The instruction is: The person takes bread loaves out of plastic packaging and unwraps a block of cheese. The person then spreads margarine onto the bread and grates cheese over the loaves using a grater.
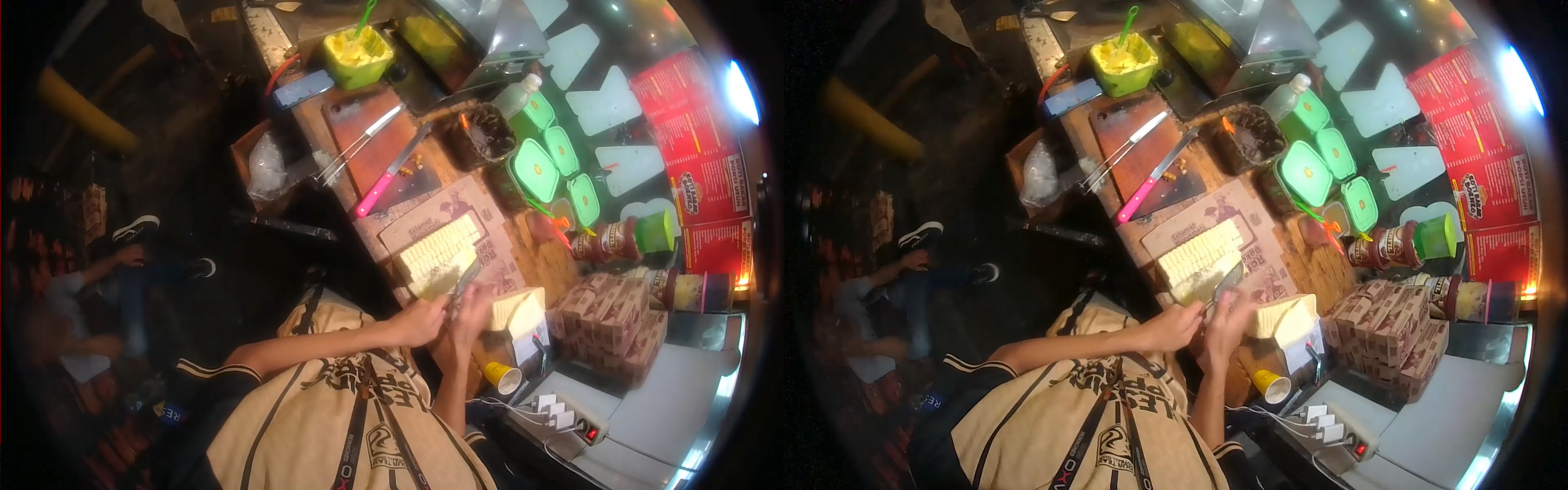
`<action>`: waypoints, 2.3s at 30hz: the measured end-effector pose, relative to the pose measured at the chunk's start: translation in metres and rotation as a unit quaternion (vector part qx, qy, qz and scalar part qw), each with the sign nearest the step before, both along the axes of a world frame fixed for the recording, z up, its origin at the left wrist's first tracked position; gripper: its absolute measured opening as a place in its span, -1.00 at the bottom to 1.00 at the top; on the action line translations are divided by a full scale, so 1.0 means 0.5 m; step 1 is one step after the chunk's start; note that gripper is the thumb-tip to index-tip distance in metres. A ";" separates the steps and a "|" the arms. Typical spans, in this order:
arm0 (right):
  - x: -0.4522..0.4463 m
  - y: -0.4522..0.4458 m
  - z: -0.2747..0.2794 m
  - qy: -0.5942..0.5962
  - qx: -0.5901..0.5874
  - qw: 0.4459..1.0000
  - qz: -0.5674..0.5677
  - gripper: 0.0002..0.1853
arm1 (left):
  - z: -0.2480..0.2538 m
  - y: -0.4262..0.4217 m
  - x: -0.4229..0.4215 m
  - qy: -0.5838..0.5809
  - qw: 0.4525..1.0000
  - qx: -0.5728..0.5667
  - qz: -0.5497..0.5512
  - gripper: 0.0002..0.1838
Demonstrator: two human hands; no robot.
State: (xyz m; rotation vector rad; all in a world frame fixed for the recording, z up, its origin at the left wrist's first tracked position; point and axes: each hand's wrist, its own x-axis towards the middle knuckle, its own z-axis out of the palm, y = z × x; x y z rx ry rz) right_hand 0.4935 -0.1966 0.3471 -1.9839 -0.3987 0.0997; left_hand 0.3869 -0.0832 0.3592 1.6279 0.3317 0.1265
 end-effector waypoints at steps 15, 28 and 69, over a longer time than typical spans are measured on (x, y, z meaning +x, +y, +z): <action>-0.006 -0.036 0.011 0.243 0.082 0.966 0.029 -0.80 | 0.054 -0.030 0.008 0.015 0.953 0.220 -0.206 -0.51; 0.037 -0.051 -0.007 -0.080 -0.189 0.973 0.109 -0.80 | -0.033 0.112 0.006 -0.077 0.864 0.498 0.019 -0.51; -0.037 -0.057 0.036 -0.177 -0.259 0.923 0.222 -0.70 | -0.080 0.183 -0.180 -0.001 0.920 0.268 0.287 -0.73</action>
